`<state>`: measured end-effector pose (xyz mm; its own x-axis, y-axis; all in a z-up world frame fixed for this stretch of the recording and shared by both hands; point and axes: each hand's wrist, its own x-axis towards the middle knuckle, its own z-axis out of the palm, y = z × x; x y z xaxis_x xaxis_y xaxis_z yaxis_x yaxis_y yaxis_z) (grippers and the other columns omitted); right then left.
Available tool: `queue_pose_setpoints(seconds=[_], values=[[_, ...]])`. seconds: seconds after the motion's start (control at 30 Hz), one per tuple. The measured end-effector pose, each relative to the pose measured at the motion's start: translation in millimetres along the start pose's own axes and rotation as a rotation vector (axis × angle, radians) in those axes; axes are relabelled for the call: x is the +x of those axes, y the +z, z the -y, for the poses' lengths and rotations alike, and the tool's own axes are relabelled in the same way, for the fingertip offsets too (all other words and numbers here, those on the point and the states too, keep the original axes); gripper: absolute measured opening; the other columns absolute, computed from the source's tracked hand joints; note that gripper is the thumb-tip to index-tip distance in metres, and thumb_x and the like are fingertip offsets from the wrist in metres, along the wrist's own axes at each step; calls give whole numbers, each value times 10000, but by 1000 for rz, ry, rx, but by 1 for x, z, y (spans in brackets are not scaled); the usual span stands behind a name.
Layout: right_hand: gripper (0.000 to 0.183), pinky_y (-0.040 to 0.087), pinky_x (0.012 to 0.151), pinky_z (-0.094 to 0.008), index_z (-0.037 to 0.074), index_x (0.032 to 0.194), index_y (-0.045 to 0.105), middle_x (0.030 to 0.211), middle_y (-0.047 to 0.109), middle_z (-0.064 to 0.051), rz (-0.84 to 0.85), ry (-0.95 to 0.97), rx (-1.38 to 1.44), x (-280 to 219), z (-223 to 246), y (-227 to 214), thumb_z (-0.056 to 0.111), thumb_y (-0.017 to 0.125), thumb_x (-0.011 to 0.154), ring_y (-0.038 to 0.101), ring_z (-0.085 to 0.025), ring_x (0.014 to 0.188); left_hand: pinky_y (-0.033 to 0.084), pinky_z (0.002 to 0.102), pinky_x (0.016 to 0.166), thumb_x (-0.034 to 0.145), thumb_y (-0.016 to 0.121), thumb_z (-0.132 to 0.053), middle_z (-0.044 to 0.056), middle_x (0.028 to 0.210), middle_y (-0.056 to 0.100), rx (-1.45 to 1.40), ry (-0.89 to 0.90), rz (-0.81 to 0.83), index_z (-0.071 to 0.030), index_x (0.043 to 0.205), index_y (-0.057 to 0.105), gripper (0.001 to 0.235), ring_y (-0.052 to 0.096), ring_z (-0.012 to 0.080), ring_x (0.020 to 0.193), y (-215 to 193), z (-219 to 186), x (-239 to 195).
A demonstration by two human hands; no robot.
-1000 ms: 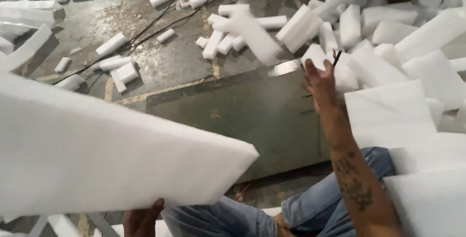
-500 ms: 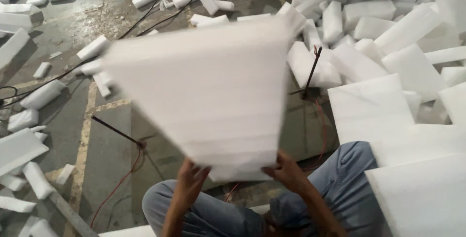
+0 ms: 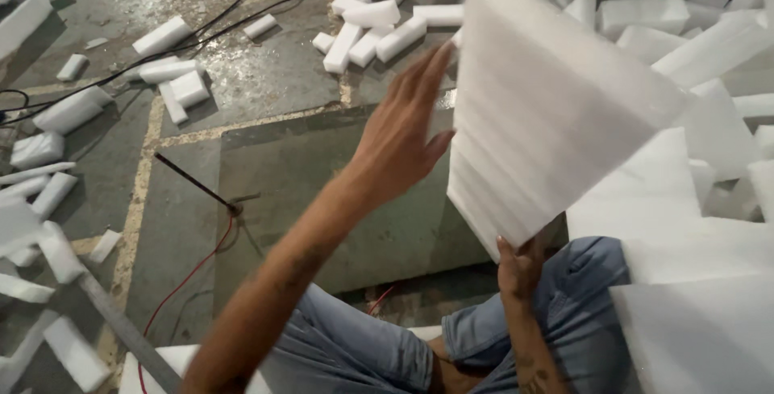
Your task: The person sits on the floor and repeatedly cuts large sheets of white foam using a hot wire cutter. They pull the foam through the wire to slice it into smaller rectangular blocks, which accumulate on the floor.
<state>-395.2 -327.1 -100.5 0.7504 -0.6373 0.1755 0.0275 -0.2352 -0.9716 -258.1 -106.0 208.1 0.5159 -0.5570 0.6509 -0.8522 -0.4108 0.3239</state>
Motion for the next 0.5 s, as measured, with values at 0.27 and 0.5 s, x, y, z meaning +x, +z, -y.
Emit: queue_pose_setpoints(seconds=[0.27, 0.5], values=[[748, 362, 1102, -490, -118, 1459, 471, 1479, 473, -362, -100, -392, -294, 18, -30, 12, 111, 786, 820, 441, -476, 1357, 324, 484, 1300, 883, 770, 29, 143, 1701, 226, 361, 310, 51, -122, 1655, 138, 1009, 263, 343, 1580, 23, 15, 83], [565, 467, 1014, -408, -49, 1333, 584, 1268, 670, -224, 59, 80, -98, 27, -100, 34, 210, 765, 864, 632, -331, 1160, 361, 601, 1150, 863, 932, -271, 249, 1544, 295, 419, 318, 62, -151, 1625, 361, 960, 293, 452, 1441, 33, 33, 108]])
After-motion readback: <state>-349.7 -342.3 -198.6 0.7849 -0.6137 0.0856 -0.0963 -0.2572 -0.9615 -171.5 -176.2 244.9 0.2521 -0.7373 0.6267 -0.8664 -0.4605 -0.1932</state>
